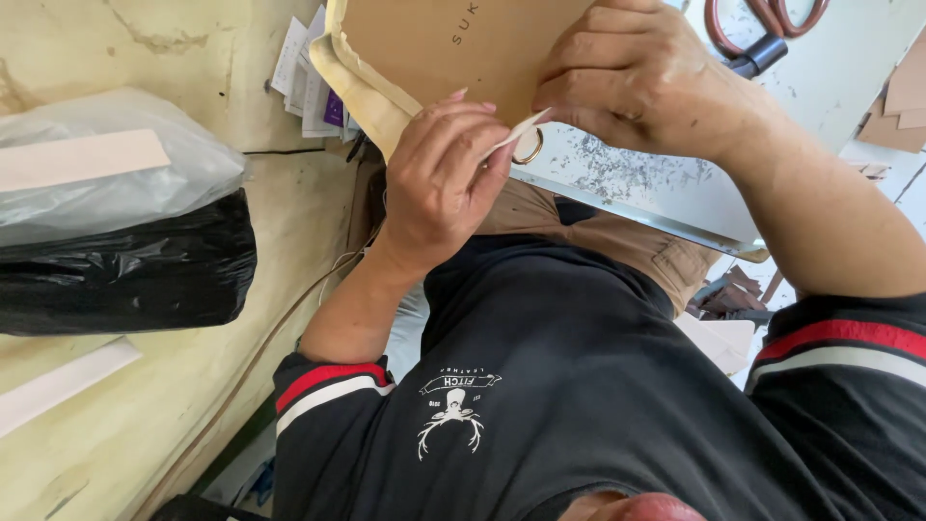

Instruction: Folding and hammering the edges of a leather component during assembly

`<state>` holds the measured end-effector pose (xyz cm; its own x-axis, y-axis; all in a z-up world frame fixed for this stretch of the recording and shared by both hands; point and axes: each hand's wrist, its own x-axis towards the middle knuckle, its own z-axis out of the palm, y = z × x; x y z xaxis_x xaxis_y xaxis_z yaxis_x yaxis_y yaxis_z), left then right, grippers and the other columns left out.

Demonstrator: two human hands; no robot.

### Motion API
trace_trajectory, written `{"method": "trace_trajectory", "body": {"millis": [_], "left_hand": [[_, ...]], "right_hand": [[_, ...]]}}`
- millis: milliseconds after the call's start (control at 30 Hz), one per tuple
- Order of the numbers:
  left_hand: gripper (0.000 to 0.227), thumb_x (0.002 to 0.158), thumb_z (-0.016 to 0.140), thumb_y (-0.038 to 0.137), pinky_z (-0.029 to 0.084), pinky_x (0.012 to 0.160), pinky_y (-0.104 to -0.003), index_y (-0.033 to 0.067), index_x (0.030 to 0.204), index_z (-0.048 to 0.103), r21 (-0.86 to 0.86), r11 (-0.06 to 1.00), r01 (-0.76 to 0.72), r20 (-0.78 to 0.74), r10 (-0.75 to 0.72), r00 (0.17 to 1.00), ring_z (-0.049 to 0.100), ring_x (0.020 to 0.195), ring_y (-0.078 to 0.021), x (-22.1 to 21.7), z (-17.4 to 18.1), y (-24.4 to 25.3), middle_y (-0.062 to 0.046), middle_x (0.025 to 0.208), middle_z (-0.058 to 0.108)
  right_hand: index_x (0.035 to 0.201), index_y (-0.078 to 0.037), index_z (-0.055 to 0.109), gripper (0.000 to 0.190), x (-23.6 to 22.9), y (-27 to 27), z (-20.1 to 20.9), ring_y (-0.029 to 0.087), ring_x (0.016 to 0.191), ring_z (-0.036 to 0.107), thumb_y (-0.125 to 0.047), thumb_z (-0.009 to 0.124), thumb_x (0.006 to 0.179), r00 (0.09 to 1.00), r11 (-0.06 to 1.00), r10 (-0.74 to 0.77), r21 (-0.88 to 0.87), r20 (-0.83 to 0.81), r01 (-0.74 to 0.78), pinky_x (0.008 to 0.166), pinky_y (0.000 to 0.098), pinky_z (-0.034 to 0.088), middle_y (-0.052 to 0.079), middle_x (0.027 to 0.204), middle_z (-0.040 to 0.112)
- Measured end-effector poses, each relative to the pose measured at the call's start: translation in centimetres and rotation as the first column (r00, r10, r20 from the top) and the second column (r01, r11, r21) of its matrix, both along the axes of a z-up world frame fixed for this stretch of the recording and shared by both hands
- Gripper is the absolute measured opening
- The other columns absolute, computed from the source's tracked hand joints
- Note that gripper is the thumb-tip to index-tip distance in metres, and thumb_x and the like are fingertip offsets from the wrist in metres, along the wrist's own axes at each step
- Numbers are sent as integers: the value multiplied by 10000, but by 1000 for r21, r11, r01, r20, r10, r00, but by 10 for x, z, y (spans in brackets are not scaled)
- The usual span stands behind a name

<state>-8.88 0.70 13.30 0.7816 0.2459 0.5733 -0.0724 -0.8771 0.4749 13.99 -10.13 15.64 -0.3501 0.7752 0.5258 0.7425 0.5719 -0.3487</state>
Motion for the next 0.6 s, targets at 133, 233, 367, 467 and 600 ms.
{"method": "trace_trajectory", "body": {"millis": [133,233,367,467,600], "left_hand": [[205,980,758,140,617,914,-443,-43,1019,673,-62,998,-29,10,30,999,700,979,-328,7,6,1,-191,1017,706],[76,1008,690,9,543,786,-403,-39,1023,632,-45,998,32,2,-32,999,638,875,-306,5,20,2,-170,949,662],[74,1006,658,-4,550,843,-412,-46,1001,597,-80,996,50,18,-49,999,632,913,-326,1,20,5,-182,974,638],[205,1046,664,132,517,879,-430,-50,1072,572,-116,993,24,-73,-33,997,609,980,-337,3,22,6,-194,1032,629],[98,1041,618,19,526,822,-419,-71,1005,626,-113,990,79,0,-80,997,627,904,-335,-1,32,9,-190,970,649]], "right_hand": [[1010,25,717,290,-10,8,5,343,895,665,-131,515,1146,999,998,16,53,-33,-14,801,429,473,148,1026,710],[1032,-7,715,253,-9,7,3,320,906,661,-140,534,1150,1000,1000,6,-1,-16,-6,797,414,450,128,1026,686],[1087,34,699,230,3,-1,9,334,977,682,-120,554,1175,995,995,-71,-69,72,76,806,418,517,152,1062,683],[1007,27,653,243,1,1,8,361,911,626,-92,500,1154,997,998,-37,-57,72,41,822,431,502,169,988,629],[1170,-44,740,257,28,-13,-13,314,1014,682,-242,578,1193,980,983,-141,-96,144,155,844,403,519,102,1077,700]]}}
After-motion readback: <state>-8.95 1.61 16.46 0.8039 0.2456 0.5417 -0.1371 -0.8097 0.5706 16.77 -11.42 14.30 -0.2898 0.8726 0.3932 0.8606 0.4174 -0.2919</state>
